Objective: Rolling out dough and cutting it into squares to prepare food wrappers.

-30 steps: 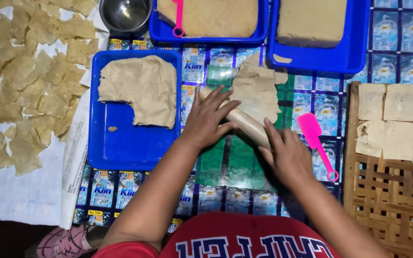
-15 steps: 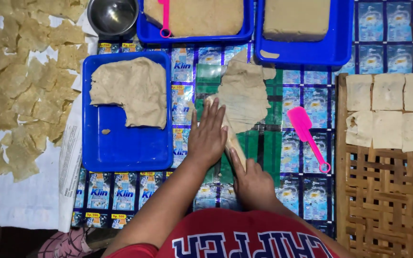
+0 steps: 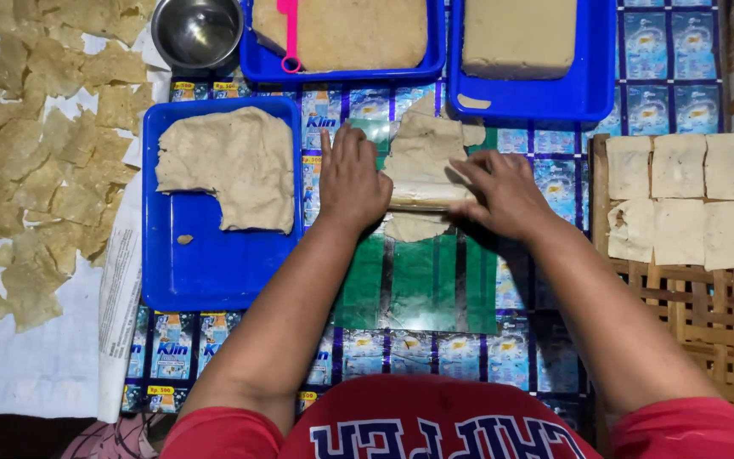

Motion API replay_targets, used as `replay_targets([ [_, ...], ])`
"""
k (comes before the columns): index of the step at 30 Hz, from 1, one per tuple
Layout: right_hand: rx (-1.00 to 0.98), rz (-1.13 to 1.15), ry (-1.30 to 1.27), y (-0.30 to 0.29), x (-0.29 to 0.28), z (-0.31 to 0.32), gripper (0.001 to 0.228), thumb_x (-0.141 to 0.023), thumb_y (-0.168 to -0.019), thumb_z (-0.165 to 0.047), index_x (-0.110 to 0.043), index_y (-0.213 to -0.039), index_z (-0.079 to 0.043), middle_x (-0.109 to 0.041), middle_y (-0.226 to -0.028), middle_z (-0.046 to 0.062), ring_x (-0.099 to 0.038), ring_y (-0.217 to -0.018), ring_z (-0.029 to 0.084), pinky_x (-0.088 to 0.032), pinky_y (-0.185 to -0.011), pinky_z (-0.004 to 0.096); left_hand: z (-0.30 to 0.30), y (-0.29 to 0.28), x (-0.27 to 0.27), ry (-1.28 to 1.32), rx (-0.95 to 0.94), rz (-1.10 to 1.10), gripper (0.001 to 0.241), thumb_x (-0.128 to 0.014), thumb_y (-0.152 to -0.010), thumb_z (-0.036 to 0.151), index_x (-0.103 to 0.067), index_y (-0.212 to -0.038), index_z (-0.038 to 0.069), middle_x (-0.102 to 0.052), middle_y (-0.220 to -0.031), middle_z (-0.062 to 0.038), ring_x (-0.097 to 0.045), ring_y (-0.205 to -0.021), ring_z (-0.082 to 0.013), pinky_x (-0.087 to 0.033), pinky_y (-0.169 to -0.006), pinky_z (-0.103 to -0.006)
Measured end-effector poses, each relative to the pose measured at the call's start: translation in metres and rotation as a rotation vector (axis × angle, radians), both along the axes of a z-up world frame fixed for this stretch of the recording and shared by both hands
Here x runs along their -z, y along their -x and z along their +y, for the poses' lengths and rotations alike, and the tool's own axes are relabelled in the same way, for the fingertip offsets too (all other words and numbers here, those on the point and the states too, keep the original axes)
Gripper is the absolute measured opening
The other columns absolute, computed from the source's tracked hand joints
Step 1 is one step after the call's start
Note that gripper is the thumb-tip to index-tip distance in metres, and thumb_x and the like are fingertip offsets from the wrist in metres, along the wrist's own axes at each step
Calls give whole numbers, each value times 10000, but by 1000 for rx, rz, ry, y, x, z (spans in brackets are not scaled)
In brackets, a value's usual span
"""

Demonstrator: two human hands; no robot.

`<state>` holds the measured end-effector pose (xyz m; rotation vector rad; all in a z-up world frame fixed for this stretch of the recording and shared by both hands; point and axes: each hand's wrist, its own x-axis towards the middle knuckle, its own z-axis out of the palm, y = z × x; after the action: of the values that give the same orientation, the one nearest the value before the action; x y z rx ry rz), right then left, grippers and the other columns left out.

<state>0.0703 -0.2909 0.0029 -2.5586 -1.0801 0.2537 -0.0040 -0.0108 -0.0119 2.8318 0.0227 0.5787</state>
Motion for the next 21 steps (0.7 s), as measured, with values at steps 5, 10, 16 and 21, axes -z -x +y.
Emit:
replay_targets([
  [5, 249, -23, 31, 1, 0, 32, 551, -309, -1125, -465, -356, -1623, -235, -220, -1698, 182, -167, -1579, 365, 41, -1168, 730, -13, 18, -40, 119, -41, 408, 662, -404, -931, 291, -393, -1522, -5, -199, -1669, -278, -75, -1578, -398, 34, -1257, -552],
  [10, 219, -37, 86, 16, 3, 28, 584, -279, -1104, -455, -292, -1643, -231, -131, -1735, 154, -96, -1601, 314, 45, -1195, 721, -18, 36, -40, 117, -38, 467, 645, -336, -991, 308, -352, -1561, 6, -198, -1679, -261, -112, -1581, -377, 24, -1249, -554],
  [16, 189, -156, 22, 50, 15, 16, 591, -304, -1113, -443, -342, -1633, -165, -241, -1709, 197, -204, -1581, 326, 22, -1216, 671, -25, 71, -34, 90, -25, 413, 608, -348, -1028, 297, -352, -1569, 19, -227, -1674, -249, -161, -1567, -396, -63, -1243, -579],
  [21, 240, -264, -19, 77, 31, 9, 604, -383, -1086, -438, -358, -1623, -164, -284, -1700, 167, -209, -1574, 354, 5, -1148, 798, -33, 92, -21, -16, -65, 425, 640, -345, -1083, 354, -179, -1645, 95, -80, -1719, -192, -32, -1585, -374, 59, -1236, -592],
])
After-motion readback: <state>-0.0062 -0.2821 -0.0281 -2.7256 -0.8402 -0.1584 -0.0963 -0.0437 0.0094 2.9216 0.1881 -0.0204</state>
